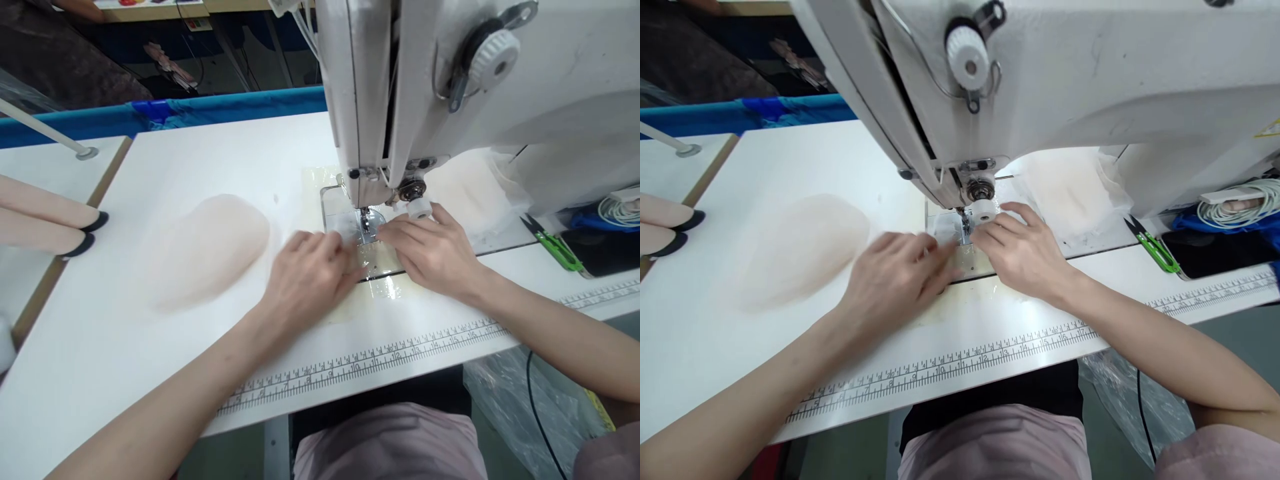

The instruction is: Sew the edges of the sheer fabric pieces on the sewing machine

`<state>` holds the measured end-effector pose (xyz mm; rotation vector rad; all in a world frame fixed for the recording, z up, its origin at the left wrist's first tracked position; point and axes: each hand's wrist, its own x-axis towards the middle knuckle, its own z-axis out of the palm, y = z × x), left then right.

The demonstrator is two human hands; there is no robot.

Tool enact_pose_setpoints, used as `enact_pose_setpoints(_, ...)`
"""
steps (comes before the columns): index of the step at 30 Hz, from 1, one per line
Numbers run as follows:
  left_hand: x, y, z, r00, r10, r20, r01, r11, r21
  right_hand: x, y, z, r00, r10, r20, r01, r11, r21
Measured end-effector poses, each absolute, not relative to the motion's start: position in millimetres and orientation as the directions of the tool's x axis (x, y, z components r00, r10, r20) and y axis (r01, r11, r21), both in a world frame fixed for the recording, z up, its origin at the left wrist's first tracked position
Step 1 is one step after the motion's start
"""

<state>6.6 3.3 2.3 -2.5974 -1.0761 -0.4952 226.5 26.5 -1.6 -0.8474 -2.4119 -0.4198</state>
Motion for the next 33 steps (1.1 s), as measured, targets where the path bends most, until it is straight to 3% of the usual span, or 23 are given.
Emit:
enact_pose_setpoints(3, 7.8, -13.2, 10.2, 0.837, 0.264, 0.479, 0.343, -0.936, -0.083, 224.3, 20.2, -1.3, -0.765, 0.357, 0.536, 0.439, 0.898, 0.028)
enact_pose_setpoints(5, 5.3, -16.5, 13.2, 0.793, 0.197, 0.577, 0.297, -0.951, -0.084, 223.8, 17.2, -2.7, -0.824, 0.26, 0.503, 0.284, 0.958, -0.031)
enact_pose_setpoints(6, 3.4, -15.5, 13.9, 0.743, 0.263, 0.615, 0.387, -0.919, -0.074, 224.2, 16.6, -3.5, -0.838, 0.22, 0.499, 0.223, 0.973, -0.055)
enact_pose_setpoints(8, 0.3, -10.0, 14.0, 0.613, 0.519, 0.596, 0.651, -0.759, -0.008, 226.0, 17.6, -4.6, -0.812, 0.184, 0.554, 0.166, 0.983, -0.082)
enact_pose_setpoints(10, -0.1, -3.8, 13.4, 0.475, 0.77, 0.427, 0.839, -0.542, 0.044, 229.4, 21.5, -4.4, -0.718, 0.211, 0.663, 0.206, 0.975, -0.088)
enact_pose_setpoints(12, 2.3, -0.1, 13.7, 0.36, 0.899, 0.247, 0.918, -0.389, 0.076, 233.8, 27.2, -3.2, -0.577, 0.288, 0.764, 0.313, 0.942, -0.118)
enact_pose_setpoints(16, 6.5, -0.2, 19.6, 0.232, 0.963, 0.136, 0.964, -0.247, 0.1, 239.8, 34.9, -0.2, -0.375, 0.456, 0.807, 0.447, 0.852, -0.273)
enact_pose_setpoints(19, 5.0, -1.8, 23.6, 0.207, 0.975, 0.086, 0.976, -0.212, 0.055, 237.3, 31.3, 3.1, -0.335, 0.512, 0.791, 0.416, 0.833, -0.363)
enact_pose_setpoints(22, 1.9, -3.5, 23.2, 0.217, 0.974, 0.056, 0.975, -0.22, 0.042, 230.8, 21.2, 9.5, -0.463, 0.552, 0.694, 0.209, 0.829, -0.519)
enact_pose_setpoints(24, 0.5, -4.8, 22.0, 0.246, 0.966, 0.08, 0.965, -0.252, 0.077, 227.5, 14.9, 14.1, -0.655, 0.57, 0.496, 0.124, 0.729, -0.673)
enact_pose_setpoints(26, 0.3, -5.8, 22.0, 0.282, 0.954, 0.105, 0.934, -0.298, 0.198, 226.8, 11.8, 16.6, -0.76, 0.586, 0.28, 0.187, 0.611, -0.77)
enact_pose_setpoints(28, 1.2, -6.4, 24.3, 0.309, 0.944, 0.111, 0.85, -0.327, 0.413, 228.0, 11.5, 16.3, -0.743, 0.644, 0.18, 0.304, 0.565, -0.767)
enact_pose_setpoints(30, 2.9, -7.0, 27.9, 0.306, 0.946, 0.107, 0.723, -0.304, 0.62, 228.9, 11.6, 14.6, -0.645, 0.728, 0.23, 0.406, 0.583, -0.704)
enact_pose_setpoints(33, 6.2, -9.2, 33.3, 0.261, 0.963, 0.073, 0.589, -0.219, 0.778, 225.7, 7.5, 13.7, -0.45, 0.785, 0.427, 0.421, 0.608, -0.673)
